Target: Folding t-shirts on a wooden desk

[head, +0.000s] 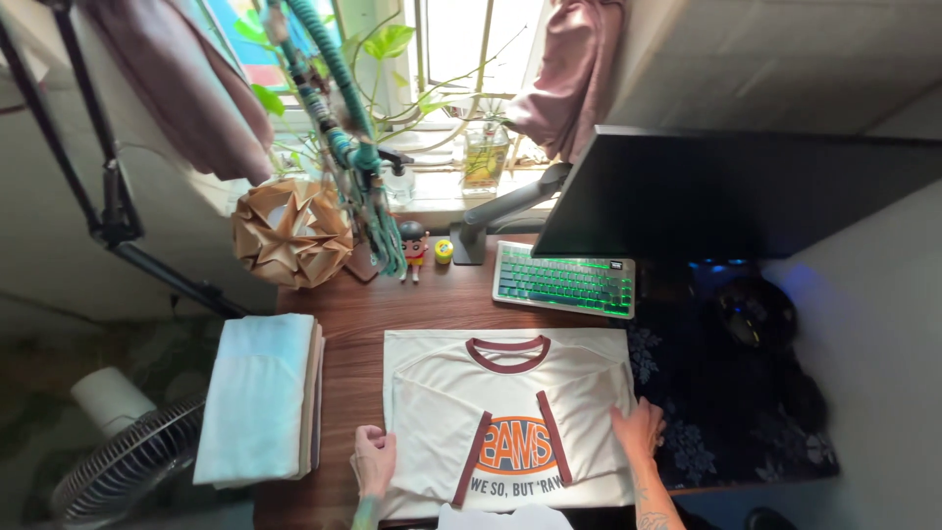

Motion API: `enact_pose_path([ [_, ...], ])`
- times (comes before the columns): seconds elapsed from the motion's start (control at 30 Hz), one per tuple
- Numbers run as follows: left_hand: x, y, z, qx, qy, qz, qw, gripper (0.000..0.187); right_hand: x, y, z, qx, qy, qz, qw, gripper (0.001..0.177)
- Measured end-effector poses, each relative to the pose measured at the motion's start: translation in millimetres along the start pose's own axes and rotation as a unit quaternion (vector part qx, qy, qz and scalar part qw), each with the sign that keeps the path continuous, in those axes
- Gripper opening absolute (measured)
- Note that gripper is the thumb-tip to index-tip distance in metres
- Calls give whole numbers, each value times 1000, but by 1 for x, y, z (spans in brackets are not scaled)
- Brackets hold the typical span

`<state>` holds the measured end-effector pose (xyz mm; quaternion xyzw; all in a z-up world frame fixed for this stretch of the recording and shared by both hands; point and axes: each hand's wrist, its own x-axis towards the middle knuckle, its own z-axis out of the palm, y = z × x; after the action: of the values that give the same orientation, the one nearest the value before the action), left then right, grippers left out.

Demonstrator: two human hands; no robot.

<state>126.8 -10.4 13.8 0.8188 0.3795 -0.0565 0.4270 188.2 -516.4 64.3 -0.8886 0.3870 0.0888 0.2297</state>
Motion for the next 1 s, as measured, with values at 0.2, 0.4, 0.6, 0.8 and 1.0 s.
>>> enact_pose_path([
  [0.2, 6, 5, -16, 21, 7, 10, 1000, 13, 12, 7, -8, 42, -46, 40, 997, 72],
  [0.4, 7, 9, -38, 25, 30, -29, 999, 6, 20, 7, 12, -32, -107, -50, 992, 54],
  [0.6, -11, 20, -19, 150, 83, 59, 983, 19, 1, -10, -7, 24, -163, -23, 986, 65],
  [0.8, -68, 65, 50, -7, -118, 139, 983, 35, 5, -2, -20, 36, -210, -41, 976, 80],
  [1.0, -121, 133, 65, 62, -317, 243, 915, 25, 0, 1, -26, 59, -234, -21, 970, 93],
])
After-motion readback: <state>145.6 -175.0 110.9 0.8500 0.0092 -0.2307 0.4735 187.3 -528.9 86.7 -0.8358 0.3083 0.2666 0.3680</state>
